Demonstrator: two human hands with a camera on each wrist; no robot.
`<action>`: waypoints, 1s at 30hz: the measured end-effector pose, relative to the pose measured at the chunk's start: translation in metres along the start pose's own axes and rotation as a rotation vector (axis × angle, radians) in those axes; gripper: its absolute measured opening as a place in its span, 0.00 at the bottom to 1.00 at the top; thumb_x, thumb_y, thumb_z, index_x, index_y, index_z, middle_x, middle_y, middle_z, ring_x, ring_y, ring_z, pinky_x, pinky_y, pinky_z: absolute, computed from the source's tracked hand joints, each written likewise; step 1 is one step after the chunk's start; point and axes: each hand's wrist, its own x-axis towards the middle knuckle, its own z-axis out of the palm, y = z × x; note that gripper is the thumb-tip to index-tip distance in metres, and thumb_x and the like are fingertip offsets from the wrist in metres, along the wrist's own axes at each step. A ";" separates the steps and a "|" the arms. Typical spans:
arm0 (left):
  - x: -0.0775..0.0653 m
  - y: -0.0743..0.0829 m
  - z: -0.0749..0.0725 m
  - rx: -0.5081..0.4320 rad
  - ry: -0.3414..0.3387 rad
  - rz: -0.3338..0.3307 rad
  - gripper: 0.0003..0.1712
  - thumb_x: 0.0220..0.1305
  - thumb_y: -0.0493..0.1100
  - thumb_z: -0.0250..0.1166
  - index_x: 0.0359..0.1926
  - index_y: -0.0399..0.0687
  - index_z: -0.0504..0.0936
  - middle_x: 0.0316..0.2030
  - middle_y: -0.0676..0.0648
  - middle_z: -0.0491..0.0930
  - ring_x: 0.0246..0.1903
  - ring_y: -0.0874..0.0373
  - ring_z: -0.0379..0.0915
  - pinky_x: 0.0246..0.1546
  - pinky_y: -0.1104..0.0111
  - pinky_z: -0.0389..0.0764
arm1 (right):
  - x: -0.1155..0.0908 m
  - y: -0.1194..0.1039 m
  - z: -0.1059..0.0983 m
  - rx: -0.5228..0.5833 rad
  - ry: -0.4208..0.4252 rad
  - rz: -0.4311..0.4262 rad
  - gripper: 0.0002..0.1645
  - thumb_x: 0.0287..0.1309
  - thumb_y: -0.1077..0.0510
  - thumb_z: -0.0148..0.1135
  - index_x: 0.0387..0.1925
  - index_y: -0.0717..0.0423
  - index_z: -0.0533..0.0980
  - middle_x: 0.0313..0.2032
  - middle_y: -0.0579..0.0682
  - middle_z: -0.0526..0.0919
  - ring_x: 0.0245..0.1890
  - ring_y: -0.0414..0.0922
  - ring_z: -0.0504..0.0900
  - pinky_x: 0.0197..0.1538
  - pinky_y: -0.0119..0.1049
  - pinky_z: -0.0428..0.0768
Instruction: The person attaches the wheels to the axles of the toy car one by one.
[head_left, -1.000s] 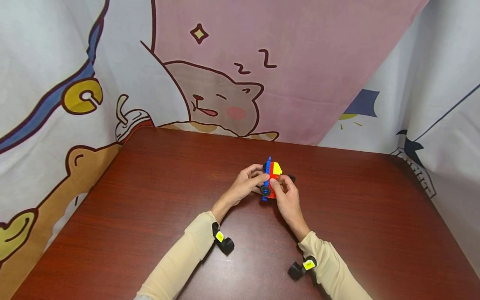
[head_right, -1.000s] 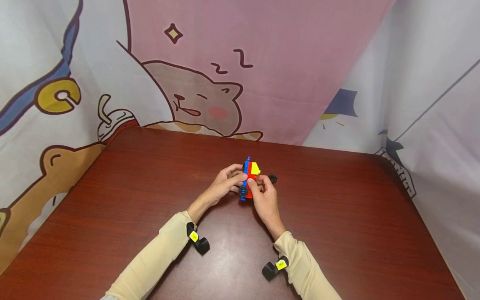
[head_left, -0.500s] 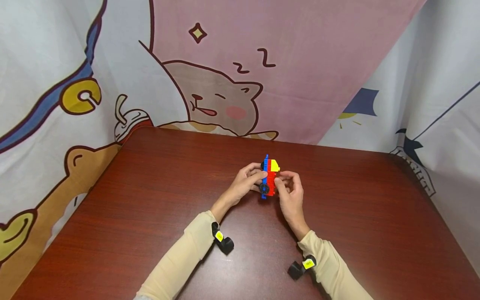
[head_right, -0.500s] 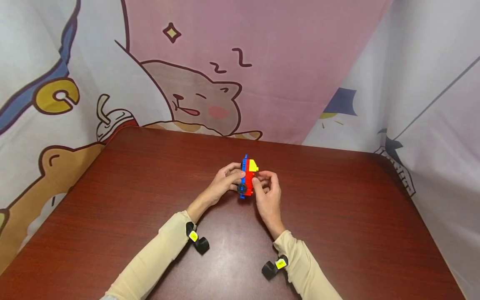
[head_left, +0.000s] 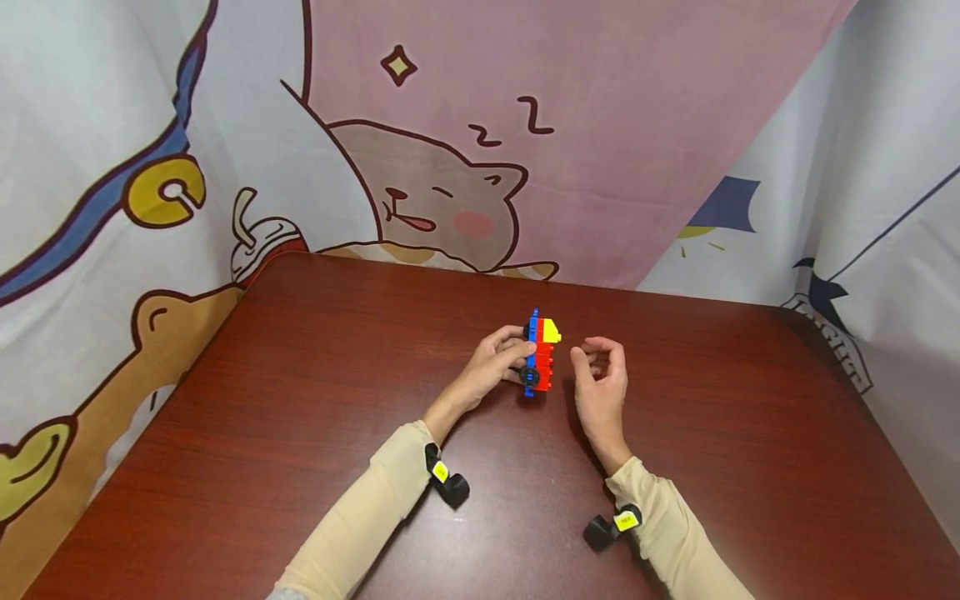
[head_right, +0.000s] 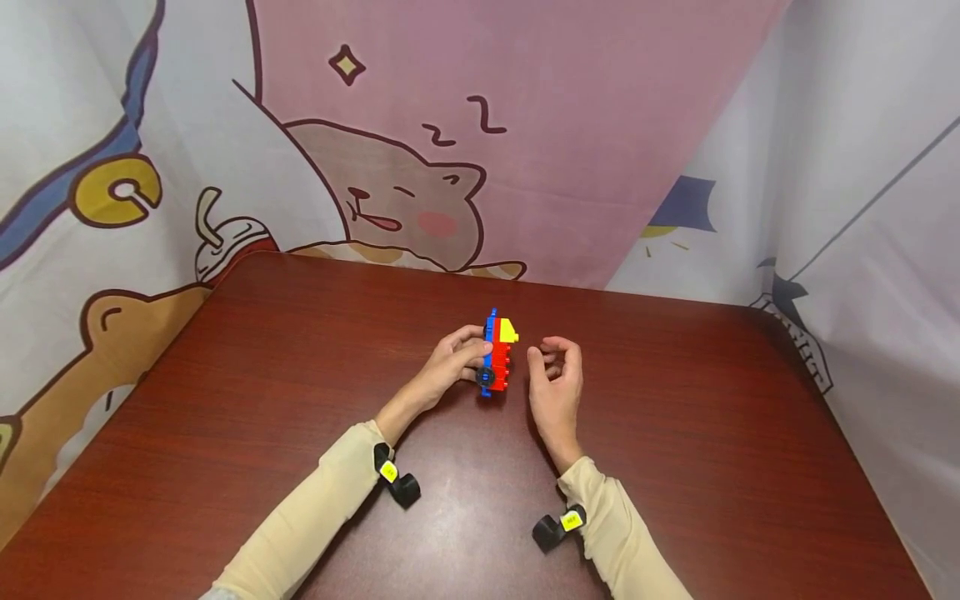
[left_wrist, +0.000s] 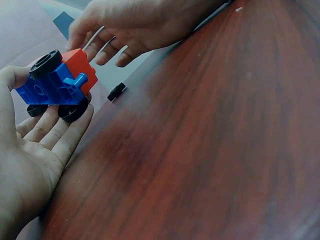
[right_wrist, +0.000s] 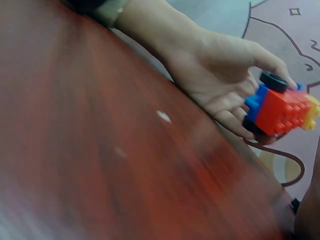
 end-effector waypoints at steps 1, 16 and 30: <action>0.000 0.000 0.000 0.000 -0.001 0.000 0.21 0.70 0.41 0.59 0.59 0.36 0.71 0.39 0.51 0.79 0.30 0.63 0.79 0.30 0.70 0.85 | 0.002 0.006 -0.002 -0.017 0.004 0.004 0.19 0.65 0.65 0.62 0.52 0.73 0.70 0.40 0.58 0.76 0.33 0.38 0.71 0.35 0.24 0.70; -0.001 0.001 -0.001 0.002 -0.009 -0.006 0.22 0.71 0.41 0.59 0.61 0.35 0.70 0.40 0.49 0.79 0.31 0.62 0.79 0.33 0.68 0.85 | 0.013 0.023 -0.016 -0.390 -0.007 0.050 0.30 0.56 0.58 0.71 0.57 0.62 0.71 0.52 0.63 0.70 0.51 0.57 0.66 0.52 0.43 0.64; -0.001 0.000 0.001 -0.002 -0.007 0.003 0.21 0.70 0.40 0.58 0.60 0.35 0.70 0.40 0.49 0.80 0.31 0.62 0.80 0.31 0.69 0.86 | 0.013 0.022 -0.016 -0.536 -0.091 0.105 0.32 0.53 0.56 0.72 0.58 0.62 0.72 0.56 0.64 0.71 0.55 0.61 0.63 0.59 0.58 0.58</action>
